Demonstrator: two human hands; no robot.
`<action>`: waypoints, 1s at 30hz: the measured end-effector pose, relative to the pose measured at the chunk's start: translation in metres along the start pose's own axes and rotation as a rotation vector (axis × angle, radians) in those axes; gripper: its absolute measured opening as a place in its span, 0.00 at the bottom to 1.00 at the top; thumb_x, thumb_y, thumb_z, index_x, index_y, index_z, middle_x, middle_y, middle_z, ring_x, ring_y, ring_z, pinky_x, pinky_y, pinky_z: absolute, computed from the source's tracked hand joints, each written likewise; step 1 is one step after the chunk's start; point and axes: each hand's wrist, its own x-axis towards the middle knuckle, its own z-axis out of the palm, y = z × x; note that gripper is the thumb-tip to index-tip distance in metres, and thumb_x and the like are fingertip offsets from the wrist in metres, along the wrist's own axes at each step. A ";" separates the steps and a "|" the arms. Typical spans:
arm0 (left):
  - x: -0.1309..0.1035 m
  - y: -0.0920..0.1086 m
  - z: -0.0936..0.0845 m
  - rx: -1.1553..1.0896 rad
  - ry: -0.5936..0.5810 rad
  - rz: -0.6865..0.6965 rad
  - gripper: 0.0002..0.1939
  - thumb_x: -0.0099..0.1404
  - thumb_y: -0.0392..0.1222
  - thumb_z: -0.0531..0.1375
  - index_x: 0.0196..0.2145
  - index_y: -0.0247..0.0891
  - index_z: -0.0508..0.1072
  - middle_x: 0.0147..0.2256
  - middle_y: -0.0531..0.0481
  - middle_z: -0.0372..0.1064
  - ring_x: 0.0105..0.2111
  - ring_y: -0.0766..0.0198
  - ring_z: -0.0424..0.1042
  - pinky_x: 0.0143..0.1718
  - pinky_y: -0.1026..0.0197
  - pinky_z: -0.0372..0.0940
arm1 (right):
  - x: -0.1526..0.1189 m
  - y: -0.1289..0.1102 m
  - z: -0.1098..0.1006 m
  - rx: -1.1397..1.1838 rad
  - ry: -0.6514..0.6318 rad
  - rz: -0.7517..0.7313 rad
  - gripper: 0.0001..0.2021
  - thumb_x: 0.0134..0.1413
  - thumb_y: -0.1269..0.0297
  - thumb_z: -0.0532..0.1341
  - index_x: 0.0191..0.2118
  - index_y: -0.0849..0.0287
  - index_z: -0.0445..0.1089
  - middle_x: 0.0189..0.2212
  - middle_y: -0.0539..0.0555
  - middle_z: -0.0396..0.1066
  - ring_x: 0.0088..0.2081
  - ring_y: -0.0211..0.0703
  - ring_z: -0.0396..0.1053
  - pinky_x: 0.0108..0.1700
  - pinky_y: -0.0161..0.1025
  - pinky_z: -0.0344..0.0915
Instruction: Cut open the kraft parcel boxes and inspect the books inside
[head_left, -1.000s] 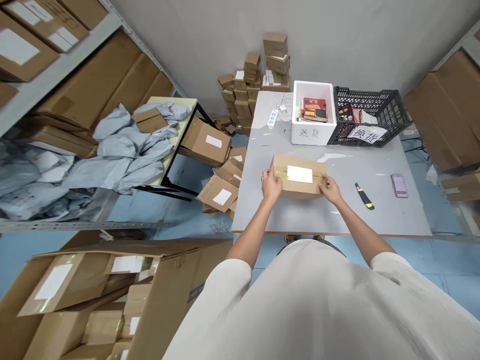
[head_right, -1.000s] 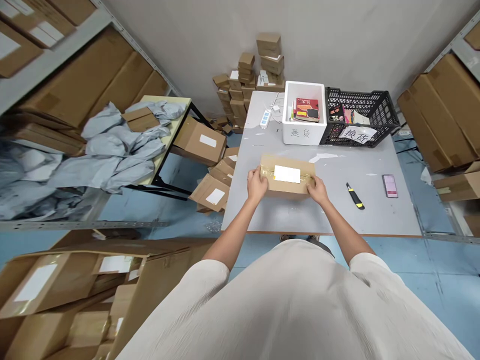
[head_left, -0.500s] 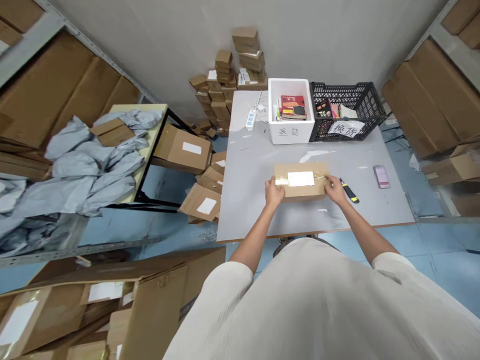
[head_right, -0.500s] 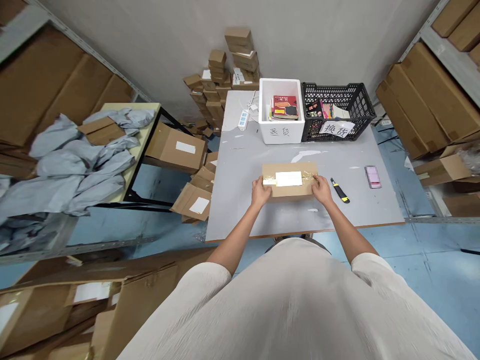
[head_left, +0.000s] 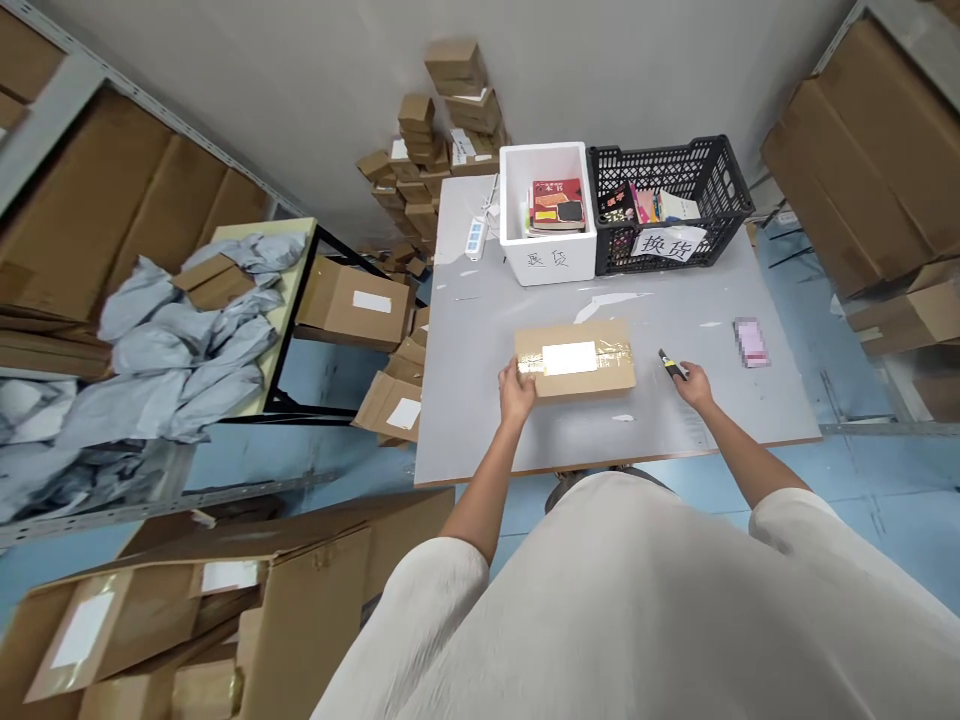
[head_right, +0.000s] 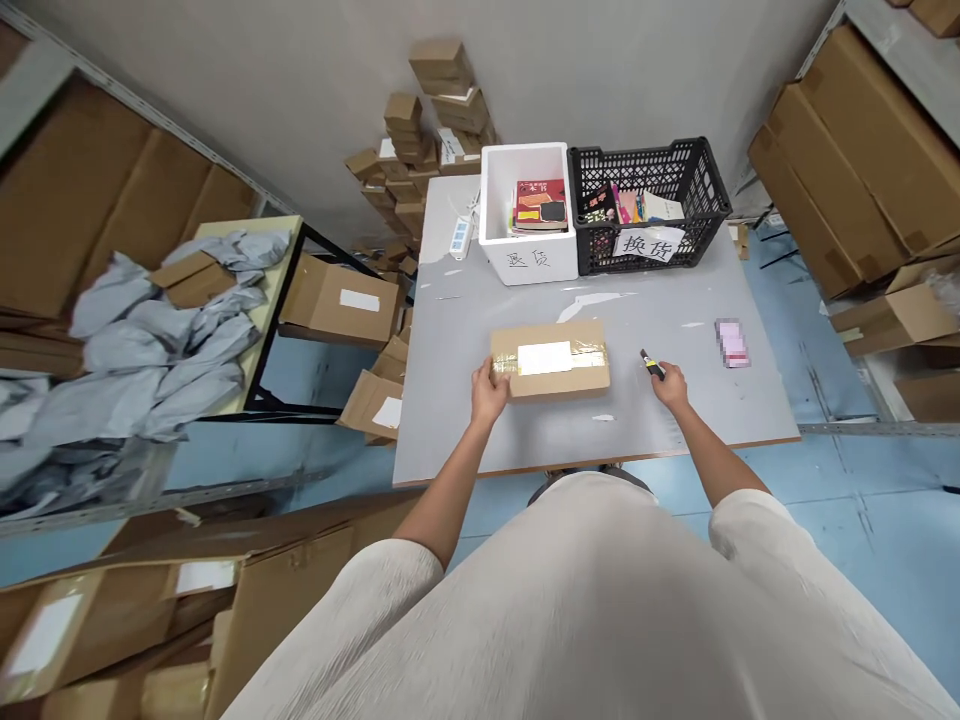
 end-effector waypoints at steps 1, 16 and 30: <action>0.000 0.000 0.001 0.000 0.010 -0.002 0.36 0.71 0.42 0.62 0.74 0.40 0.63 0.65 0.34 0.64 0.71 0.44 0.62 0.76 0.42 0.58 | 0.003 0.005 0.000 -0.039 -0.020 0.019 0.29 0.63 0.59 0.61 0.67 0.63 0.72 0.65 0.69 0.71 0.60 0.59 0.74 0.67 0.53 0.67; -0.005 0.021 -0.002 0.114 0.025 -0.084 0.37 0.72 0.44 0.60 0.76 0.40 0.60 0.66 0.34 0.66 0.71 0.45 0.62 0.76 0.41 0.57 | 0.016 0.022 0.018 -0.183 -0.086 -0.039 0.25 0.58 0.57 0.67 0.61 0.58 0.73 0.54 0.70 0.74 0.59 0.66 0.71 0.62 0.63 0.66; -0.006 0.020 -0.004 0.073 -0.023 -0.074 0.35 0.73 0.41 0.59 0.75 0.38 0.60 0.69 0.33 0.62 0.72 0.48 0.61 0.75 0.46 0.57 | 0.020 -0.040 -0.016 0.557 -0.086 -0.088 0.26 0.54 0.52 0.61 0.55 0.58 0.76 0.45 0.58 0.79 0.45 0.52 0.79 0.46 0.48 0.77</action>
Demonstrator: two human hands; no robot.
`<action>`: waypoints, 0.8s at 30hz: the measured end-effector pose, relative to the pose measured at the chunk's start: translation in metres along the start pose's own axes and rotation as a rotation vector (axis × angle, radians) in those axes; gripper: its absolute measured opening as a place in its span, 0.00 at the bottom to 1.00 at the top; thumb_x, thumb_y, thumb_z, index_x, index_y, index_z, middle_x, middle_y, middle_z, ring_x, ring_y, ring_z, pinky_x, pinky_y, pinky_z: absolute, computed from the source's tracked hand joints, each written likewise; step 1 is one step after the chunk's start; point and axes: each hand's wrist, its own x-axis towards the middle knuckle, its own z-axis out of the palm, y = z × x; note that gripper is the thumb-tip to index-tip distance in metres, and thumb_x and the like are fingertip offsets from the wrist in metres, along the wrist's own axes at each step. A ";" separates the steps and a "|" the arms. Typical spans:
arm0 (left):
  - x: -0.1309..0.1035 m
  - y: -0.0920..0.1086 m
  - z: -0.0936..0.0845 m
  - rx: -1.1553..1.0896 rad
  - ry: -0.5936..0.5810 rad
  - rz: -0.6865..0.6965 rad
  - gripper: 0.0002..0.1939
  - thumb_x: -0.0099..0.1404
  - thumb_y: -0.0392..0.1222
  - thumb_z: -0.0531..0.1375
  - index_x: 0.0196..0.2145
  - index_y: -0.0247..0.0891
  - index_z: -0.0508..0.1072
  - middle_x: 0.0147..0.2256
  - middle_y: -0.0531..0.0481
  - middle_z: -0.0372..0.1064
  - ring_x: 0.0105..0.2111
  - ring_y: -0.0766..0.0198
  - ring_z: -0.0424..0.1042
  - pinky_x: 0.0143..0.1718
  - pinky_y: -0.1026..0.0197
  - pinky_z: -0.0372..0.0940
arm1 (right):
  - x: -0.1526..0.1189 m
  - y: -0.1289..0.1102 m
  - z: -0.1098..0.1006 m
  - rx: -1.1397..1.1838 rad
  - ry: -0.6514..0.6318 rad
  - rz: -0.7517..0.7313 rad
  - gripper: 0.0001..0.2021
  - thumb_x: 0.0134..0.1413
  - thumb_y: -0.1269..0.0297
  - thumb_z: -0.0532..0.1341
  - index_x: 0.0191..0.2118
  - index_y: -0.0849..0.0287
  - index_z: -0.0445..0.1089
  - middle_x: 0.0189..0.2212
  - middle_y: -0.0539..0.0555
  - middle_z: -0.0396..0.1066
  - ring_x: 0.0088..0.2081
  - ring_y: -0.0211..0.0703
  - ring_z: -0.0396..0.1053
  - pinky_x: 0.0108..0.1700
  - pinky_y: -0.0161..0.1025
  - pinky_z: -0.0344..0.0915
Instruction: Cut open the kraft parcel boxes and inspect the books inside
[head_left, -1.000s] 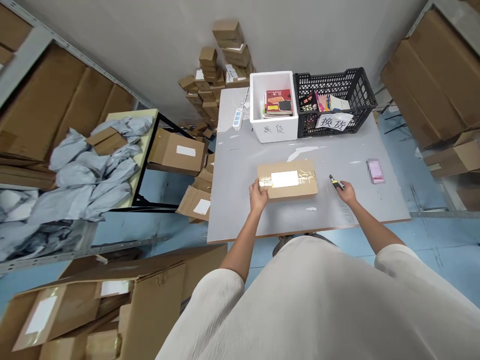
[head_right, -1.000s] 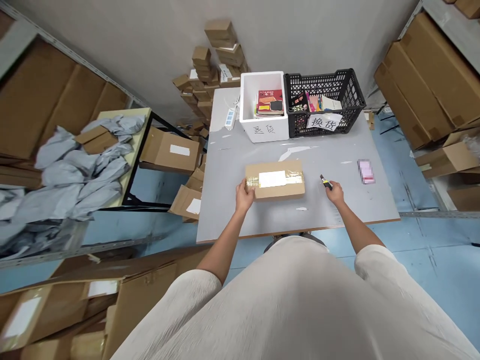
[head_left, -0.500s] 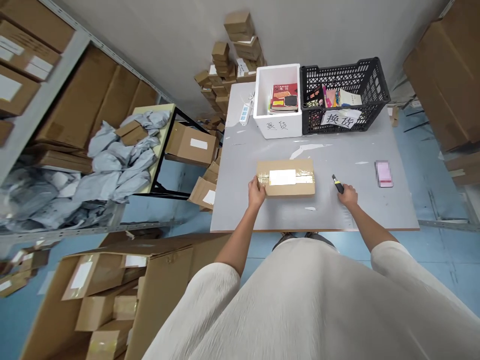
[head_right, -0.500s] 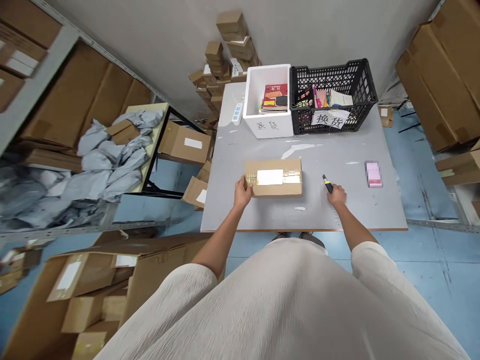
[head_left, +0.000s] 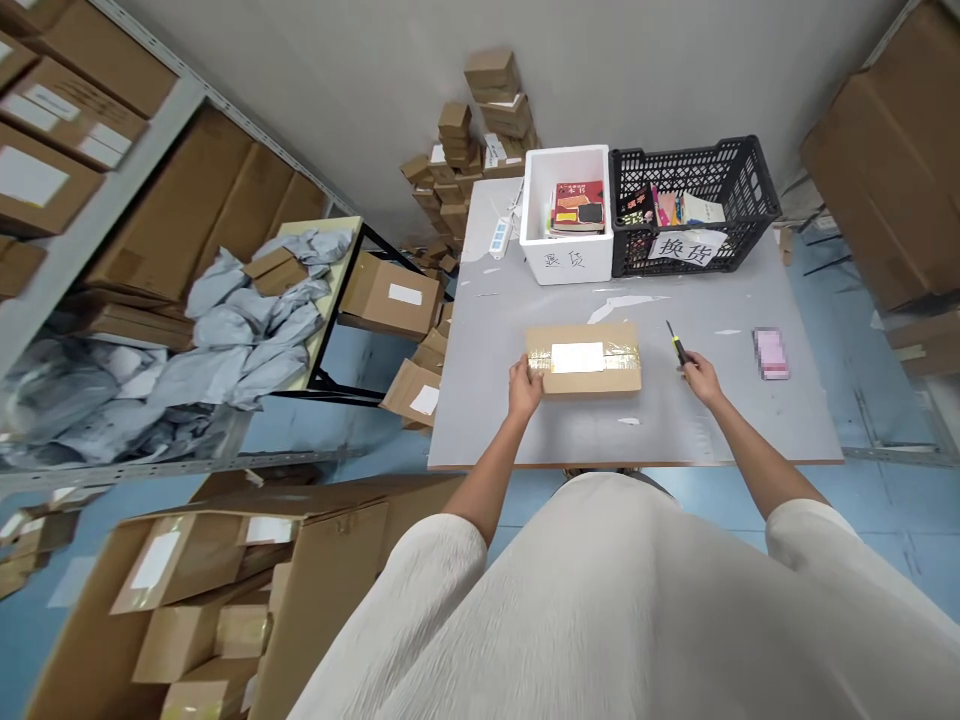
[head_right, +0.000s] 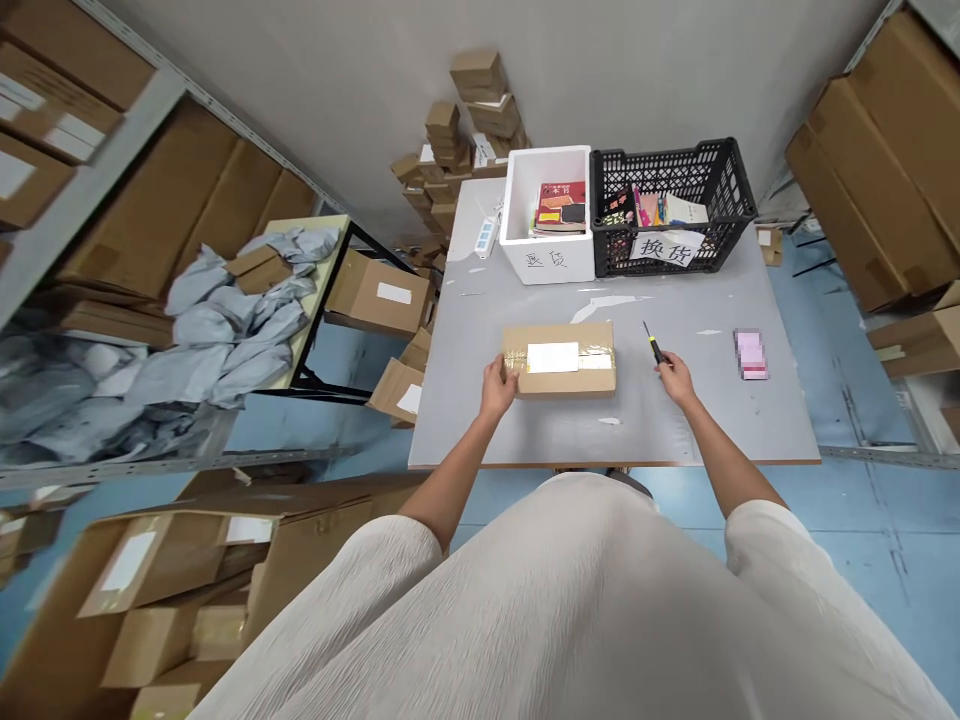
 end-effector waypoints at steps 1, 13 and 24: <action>0.000 0.000 0.000 -0.004 0.000 0.006 0.35 0.73 0.41 0.59 0.75 0.38 0.61 0.69 0.33 0.62 0.72 0.48 0.62 0.75 0.47 0.57 | 0.000 -0.016 0.003 0.056 -0.036 -0.008 0.26 0.55 0.51 0.60 0.56 0.57 0.76 0.45 0.57 0.79 0.43 0.51 0.80 0.44 0.46 0.77; -0.024 0.007 -0.009 0.068 0.000 0.215 0.21 0.77 0.46 0.57 0.64 0.46 0.75 0.68 0.37 0.66 0.72 0.42 0.59 0.74 0.40 0.55 | -0.043 -0.166 0.086 -0.484 -0.383 -0.579 0.21 0.72 0.49 0.58 0.59 0.54 0.80 0.56 0.58 0.81 0.56 0.58 0.77 0.59 0.52 0.73; -0.032 0.002 -0.017 0.070 -0.094 0.388 0.23 0.78 0.40 0.53 0.66 0.45 0.75 0.67 0.37 0.70 0.71 0.44 0.62 0.74 0.40 0.53 | -0.050 -0.204 0.147 -0.958 -0.511 -0.723 0.20 0.76 0.55 0.57 0.62 0.54 0.80 0.52 0.61 0.81 0.50 0.56 0.78 0.51 0.45 0.70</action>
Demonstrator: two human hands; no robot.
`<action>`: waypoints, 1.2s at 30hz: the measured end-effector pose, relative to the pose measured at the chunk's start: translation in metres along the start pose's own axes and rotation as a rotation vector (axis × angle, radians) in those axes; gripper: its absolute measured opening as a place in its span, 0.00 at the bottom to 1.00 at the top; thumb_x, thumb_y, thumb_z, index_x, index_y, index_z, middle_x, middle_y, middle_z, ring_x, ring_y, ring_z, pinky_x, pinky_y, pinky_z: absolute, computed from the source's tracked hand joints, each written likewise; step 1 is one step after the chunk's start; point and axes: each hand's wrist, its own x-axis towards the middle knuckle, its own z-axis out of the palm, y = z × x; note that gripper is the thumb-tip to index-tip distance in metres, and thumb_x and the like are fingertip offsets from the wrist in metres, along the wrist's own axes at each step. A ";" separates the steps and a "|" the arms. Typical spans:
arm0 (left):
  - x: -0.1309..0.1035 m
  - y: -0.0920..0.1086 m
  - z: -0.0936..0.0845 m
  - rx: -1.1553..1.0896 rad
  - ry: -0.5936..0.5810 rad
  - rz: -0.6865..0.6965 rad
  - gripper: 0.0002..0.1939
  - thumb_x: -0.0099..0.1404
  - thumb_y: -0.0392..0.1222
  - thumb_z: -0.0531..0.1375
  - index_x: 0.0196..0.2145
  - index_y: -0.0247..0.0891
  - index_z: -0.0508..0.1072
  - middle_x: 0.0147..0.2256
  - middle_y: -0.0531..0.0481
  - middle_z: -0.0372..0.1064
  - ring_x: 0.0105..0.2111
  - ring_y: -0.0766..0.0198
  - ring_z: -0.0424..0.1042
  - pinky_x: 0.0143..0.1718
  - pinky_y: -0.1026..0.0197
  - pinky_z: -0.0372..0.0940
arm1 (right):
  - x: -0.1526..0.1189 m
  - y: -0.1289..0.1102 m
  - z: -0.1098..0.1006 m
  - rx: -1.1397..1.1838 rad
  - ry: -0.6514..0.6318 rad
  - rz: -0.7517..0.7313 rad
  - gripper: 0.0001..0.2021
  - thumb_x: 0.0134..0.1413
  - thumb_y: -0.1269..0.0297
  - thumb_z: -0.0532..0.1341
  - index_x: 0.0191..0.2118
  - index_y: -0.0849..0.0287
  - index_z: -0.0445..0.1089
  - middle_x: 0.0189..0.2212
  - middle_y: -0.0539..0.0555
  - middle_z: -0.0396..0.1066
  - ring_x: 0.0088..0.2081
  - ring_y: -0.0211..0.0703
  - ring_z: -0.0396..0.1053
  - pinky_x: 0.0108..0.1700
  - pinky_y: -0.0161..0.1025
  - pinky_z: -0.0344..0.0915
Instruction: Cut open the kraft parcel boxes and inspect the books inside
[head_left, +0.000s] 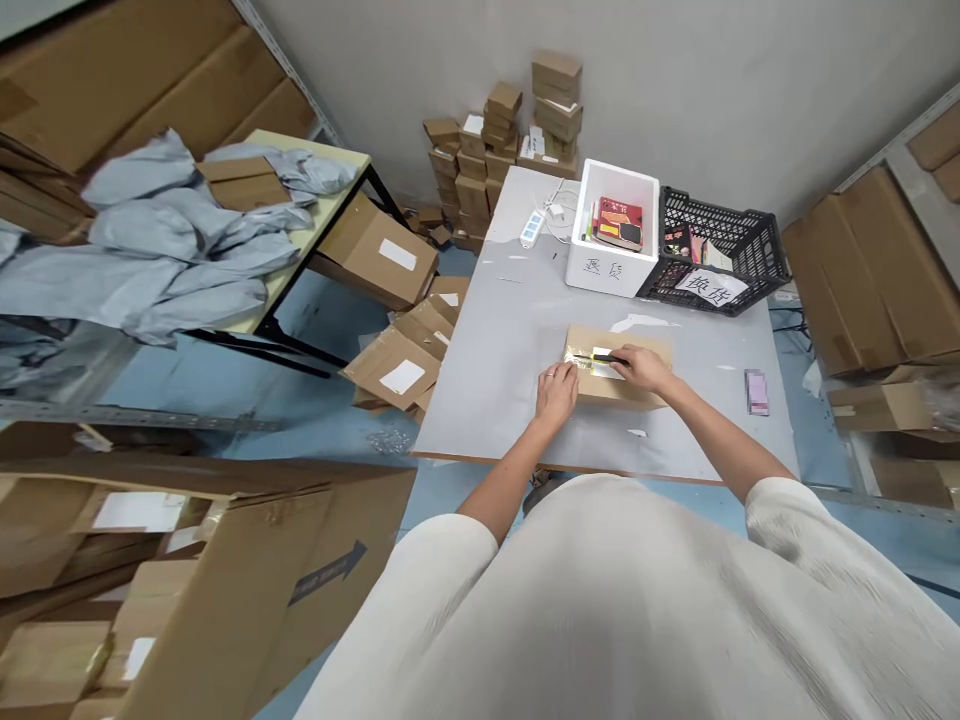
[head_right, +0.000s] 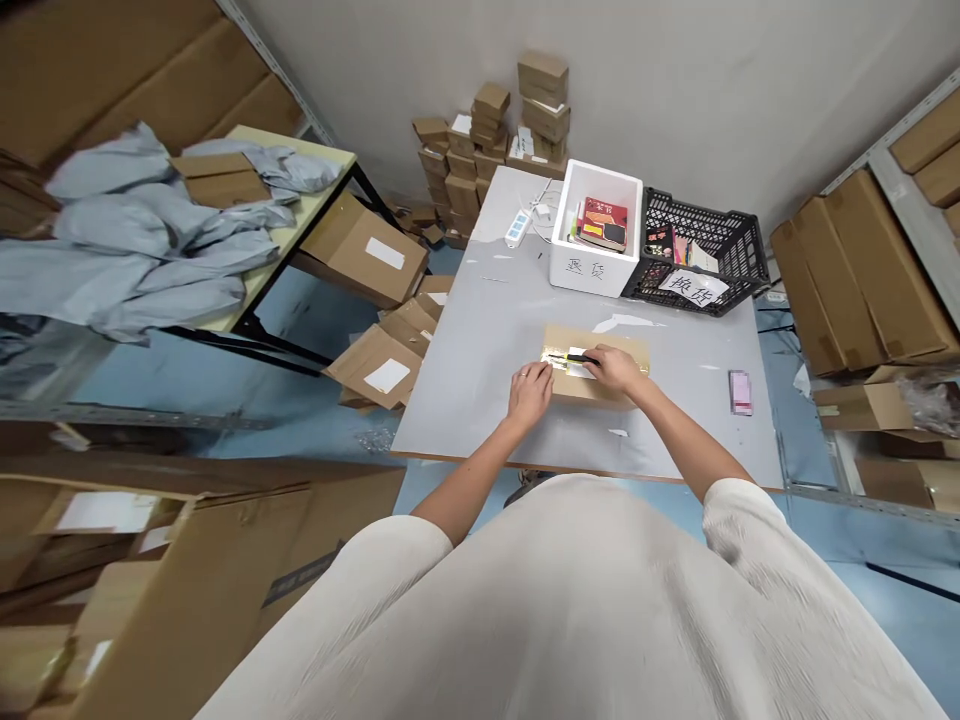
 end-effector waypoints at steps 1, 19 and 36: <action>0.000 -0.001 0.001 -0.006 0.005 0.007 0.23 0.78 0.40 0.53 0.65 0.45 0.75 0.67 0.37 0.70 0.70 0.43 0.62 0.73 0.40 0.54 | 0.001 -0.003 0.000 -0.014 -0.006 -0.002 0.20 0.76 0.55 0.57 0.62 0.53 0.80 0.52 0.60 0.81 0.49 0.56 0.78 0.50 0.44 0.70; -0.002 0.001 0.000 -0.080 0.017 0.002 0.20 0.78 0.38 0.55 0.62 0.46 0.77 0.66 0.37 0.71 0.70 0.43 0.63 0.73 0.39 0.55 | 0.012 -0.019 -0.011 -0.088 -0.060 -0.010 0.18 0.76 0.55 0.57 0.58 0.53 0.82 0.48 0.61 0.80 0.46 0.55 0.78 0.48 0.43 0.67; 0.001 -0.007 0.006 0.310 0.041 0.106 0.21 0.81 0.39 0.51 0.64 0.44 0.75 0.65 0.40 0.73 0.67 0.48 0.68 0.64 0.46 0.65 | 0.018 -0.053 -0.038 -0.284 -0.244 0.072 0.18 0.78 0.62 0.55 0.61 0.58 0.78 0.55 0.64 0.78 0.52 0.55 0.77 0.48 0.41 0.65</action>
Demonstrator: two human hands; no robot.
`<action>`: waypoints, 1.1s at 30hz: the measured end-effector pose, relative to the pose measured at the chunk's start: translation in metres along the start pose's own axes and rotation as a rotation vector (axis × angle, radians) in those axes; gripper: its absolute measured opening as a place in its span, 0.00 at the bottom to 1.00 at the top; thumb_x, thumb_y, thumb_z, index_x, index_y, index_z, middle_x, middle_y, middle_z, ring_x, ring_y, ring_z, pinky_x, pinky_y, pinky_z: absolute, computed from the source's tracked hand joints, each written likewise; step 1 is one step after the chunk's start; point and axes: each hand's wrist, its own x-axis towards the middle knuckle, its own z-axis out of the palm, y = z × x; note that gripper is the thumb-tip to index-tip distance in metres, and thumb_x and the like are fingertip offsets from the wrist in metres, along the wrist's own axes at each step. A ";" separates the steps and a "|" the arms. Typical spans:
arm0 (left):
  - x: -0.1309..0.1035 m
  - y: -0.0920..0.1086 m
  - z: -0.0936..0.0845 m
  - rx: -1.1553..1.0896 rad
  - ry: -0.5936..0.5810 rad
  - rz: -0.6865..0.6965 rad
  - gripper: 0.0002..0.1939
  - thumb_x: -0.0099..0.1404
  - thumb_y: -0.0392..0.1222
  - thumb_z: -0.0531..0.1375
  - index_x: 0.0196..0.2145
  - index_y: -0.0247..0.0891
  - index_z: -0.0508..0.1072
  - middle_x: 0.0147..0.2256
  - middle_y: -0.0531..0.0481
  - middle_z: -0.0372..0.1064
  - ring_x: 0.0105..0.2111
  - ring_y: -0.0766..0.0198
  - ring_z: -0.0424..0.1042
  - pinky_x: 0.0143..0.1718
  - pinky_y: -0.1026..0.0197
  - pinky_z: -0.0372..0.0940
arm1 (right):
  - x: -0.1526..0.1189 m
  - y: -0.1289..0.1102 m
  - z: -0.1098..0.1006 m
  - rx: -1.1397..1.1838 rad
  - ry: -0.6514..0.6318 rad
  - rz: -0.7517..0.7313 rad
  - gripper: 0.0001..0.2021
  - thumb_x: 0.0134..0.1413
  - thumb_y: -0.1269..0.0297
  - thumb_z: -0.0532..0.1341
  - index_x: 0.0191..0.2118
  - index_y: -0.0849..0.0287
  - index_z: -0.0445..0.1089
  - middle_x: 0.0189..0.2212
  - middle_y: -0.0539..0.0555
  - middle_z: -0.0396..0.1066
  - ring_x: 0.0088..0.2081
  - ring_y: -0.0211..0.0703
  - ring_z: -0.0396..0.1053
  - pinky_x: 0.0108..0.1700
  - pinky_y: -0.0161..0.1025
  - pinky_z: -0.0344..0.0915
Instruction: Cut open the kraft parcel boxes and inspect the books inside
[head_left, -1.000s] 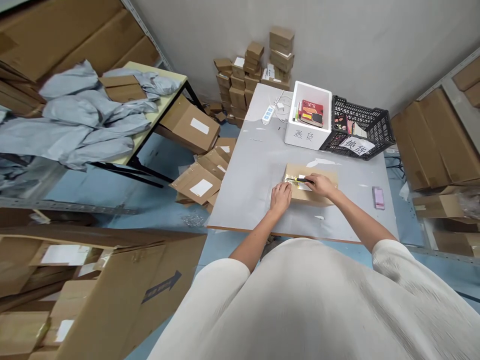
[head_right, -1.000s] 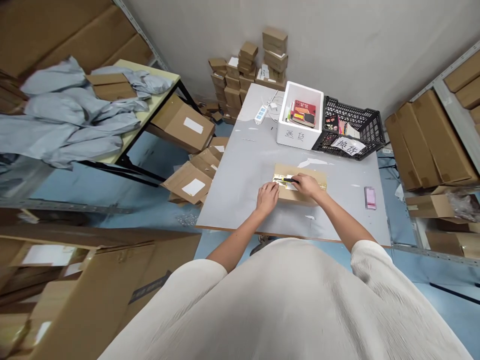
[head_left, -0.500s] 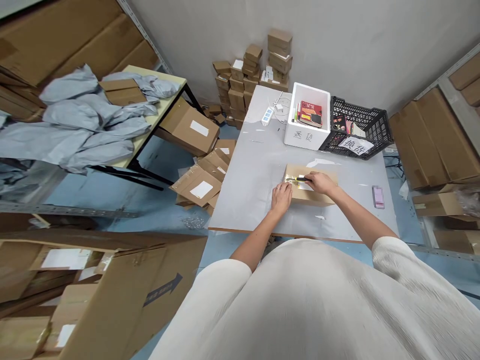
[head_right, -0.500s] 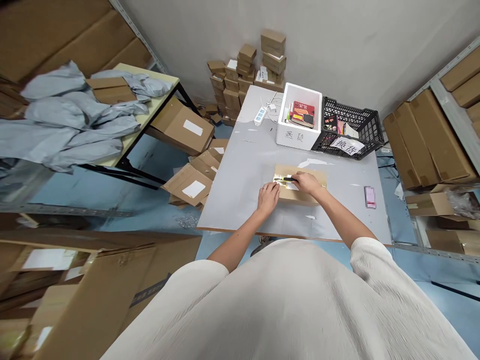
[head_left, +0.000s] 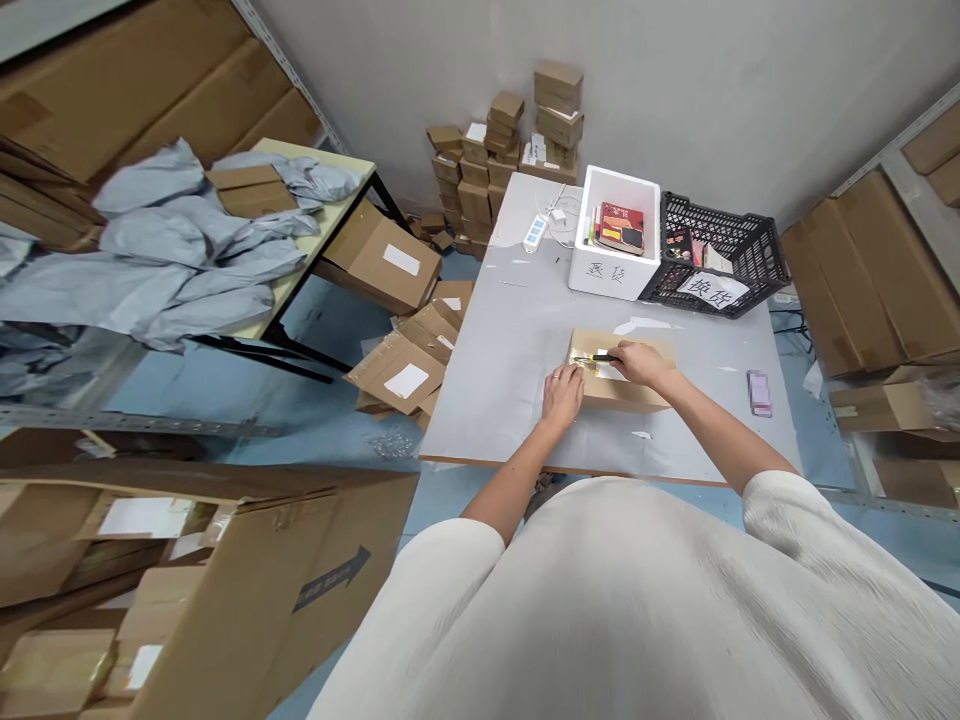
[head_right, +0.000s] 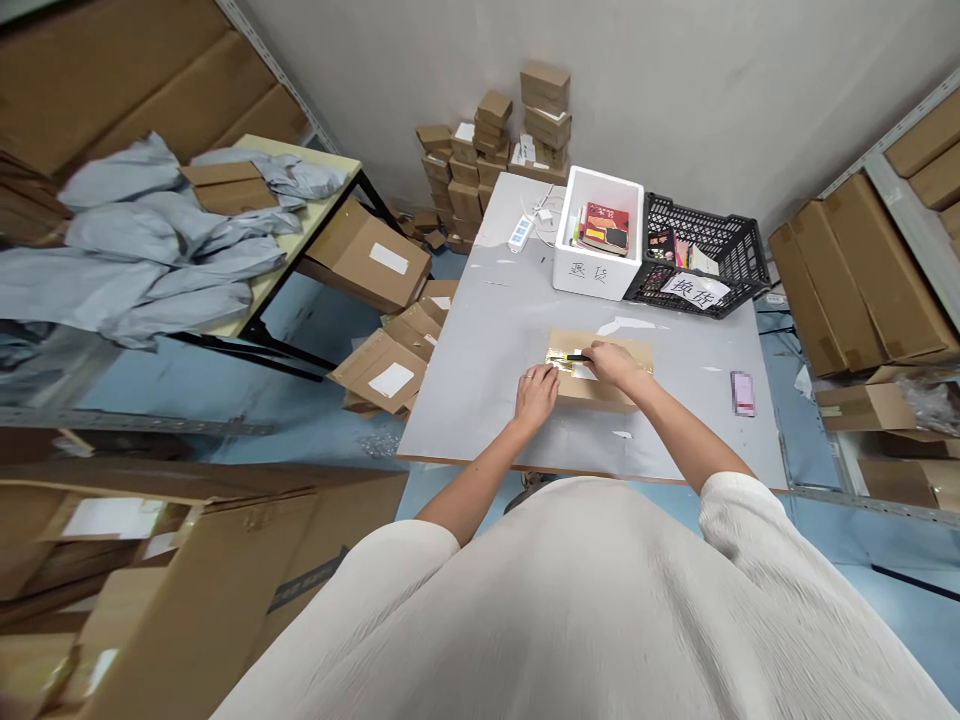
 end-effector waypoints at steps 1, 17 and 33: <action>0.000 0.000 0.000 -0.003 -0.005 0.000 0.21 0.81 0.39 0.51 0.65 0.43 0.75 0.65 0.40 0.73 0.67 0.48 0.68 0.64 0.46 0.65 | 0.000 -0.001 -0.001 0.001 -0.005 -0.001 0.18 0.78 0.62 0.55 0.60 0.58 0.78 0.55 0.64 0.78 0.52 0.54 0.77 0.48 0.41 0.65; 0.000 -0.003 0.001 0.013 -0.013 -0.021 0.21 0.82 0.40 0.52 0.65 0.42 0.74 0.66 0.40 0.72 0.67 0.48 0.67 0.64 0.46 0.65 | -0.012 -0.001 -0.006 -0.013 -0.038 0.045 0.18 0.77 0.62 0.54 0.61 0.58 0.78 0.55 0.64 0.78 0.51 0.55 0.77 0.47 0.41 0.66; -0.003 -0.001 0.003 0.047 0.031 -0.025 0.23 0.79 0.37 0.51 0.65 0.45 0.74 0.64 0.38 0.73 0.65 0.46 0.68 0.68 0.41 0.59 | -0.029 0.028 -0.004 -0.043 -0.105 0.128 0.18 0.78 0.60 0.54 0.56 0.58 0.80 0.55 0.66 0.78 0.53 0.57 0.76 0.47 0.41 0.66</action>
